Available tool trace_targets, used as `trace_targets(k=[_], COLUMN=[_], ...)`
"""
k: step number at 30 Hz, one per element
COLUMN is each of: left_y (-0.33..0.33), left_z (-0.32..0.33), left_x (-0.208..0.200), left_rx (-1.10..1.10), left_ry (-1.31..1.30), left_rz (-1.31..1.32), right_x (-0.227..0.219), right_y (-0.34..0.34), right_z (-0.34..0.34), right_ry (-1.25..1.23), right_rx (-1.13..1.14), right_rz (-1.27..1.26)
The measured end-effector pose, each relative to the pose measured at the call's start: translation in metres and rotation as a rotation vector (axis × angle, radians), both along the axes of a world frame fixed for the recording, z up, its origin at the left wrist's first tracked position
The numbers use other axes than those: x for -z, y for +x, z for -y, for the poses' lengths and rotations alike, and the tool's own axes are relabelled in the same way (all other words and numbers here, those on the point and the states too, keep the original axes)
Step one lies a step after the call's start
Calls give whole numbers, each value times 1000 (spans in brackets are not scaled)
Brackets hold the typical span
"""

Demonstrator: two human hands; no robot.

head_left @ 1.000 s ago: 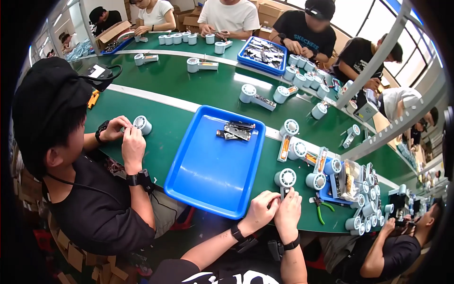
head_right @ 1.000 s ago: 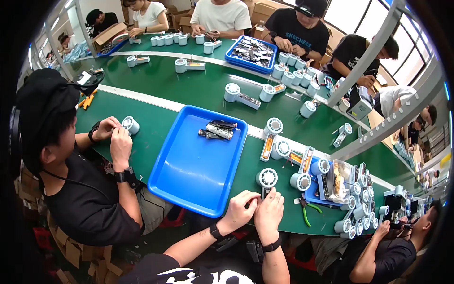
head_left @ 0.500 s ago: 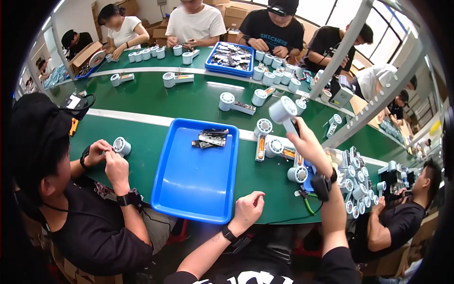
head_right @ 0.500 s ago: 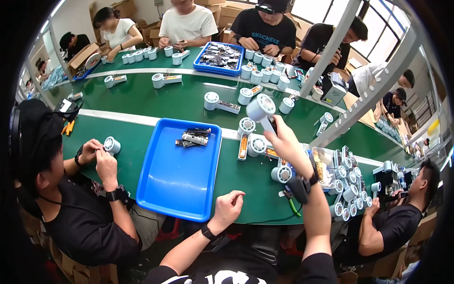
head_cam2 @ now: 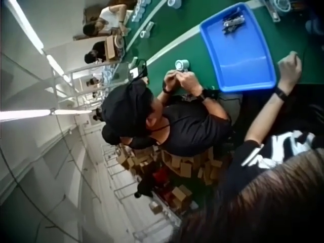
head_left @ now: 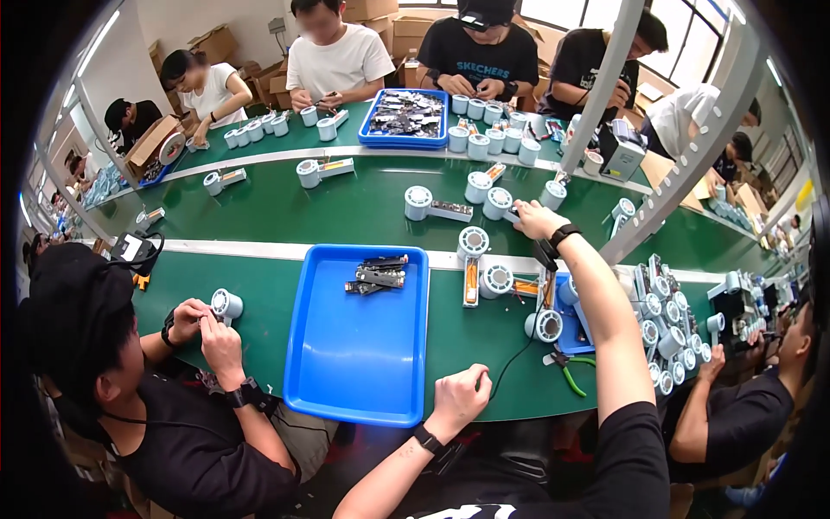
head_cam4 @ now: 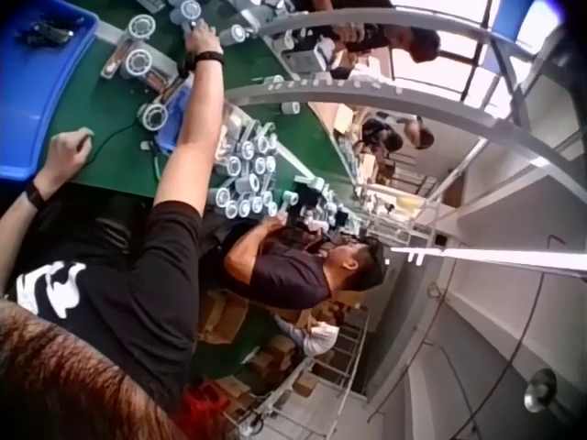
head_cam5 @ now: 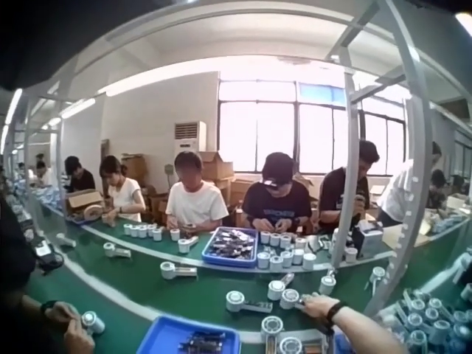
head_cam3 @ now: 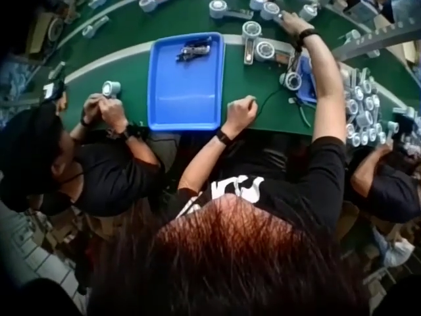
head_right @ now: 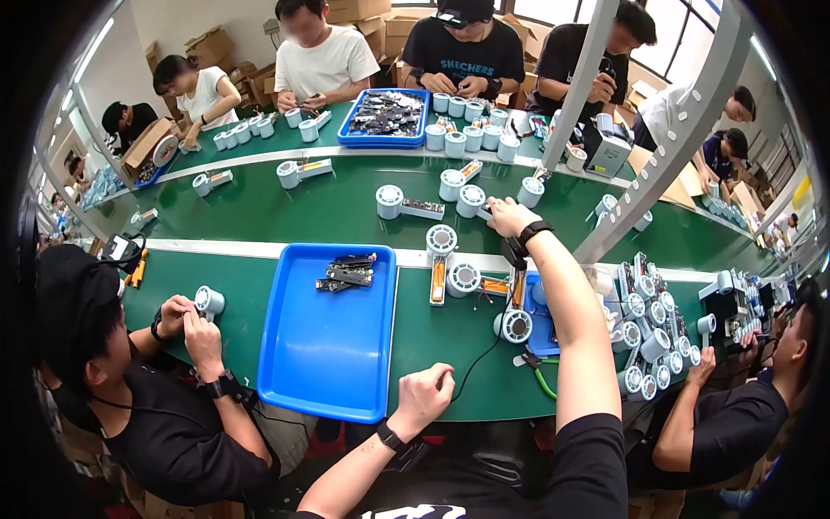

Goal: Assembling small electronic components and wiring them into circular plastic housings at a factory workstation.

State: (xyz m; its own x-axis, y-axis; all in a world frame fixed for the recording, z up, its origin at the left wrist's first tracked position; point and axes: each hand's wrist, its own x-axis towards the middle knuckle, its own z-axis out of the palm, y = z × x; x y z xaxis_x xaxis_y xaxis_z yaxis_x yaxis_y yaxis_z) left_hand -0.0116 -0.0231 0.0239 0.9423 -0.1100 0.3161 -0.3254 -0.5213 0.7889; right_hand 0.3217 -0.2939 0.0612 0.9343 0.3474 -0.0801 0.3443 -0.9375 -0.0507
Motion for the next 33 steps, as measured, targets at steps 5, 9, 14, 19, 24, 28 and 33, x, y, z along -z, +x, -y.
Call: trace_targets(k=[5,9,14,19,24,28,33], left_y=[2,3,1,3,2,-1,3], left_z=[0,2,0,-3,-2,-3,1], left_x=[2,6,3,5,4,8,-9], left_rx=[3,-3,-19,-9,60,-37,-153], left_ry=[13,-2,-37,-52,-74,-115,-425], left_rz=[-10,-22,-39,-49,-2,1,237], right_x=[-11,-29,-86,-65,-57,-71,-91], right_y=[-2,-9,-56,-69,-60,-85,-134], right_z=[-3,-8,-62,-114,-129,-155,-172], right_ry=[-183,-274,-94,297,184,118,51], right_rx=[35,80,-63,-165,-229,-293,-383], right_rz=[15,35,117,-18,-153,-79,-163])
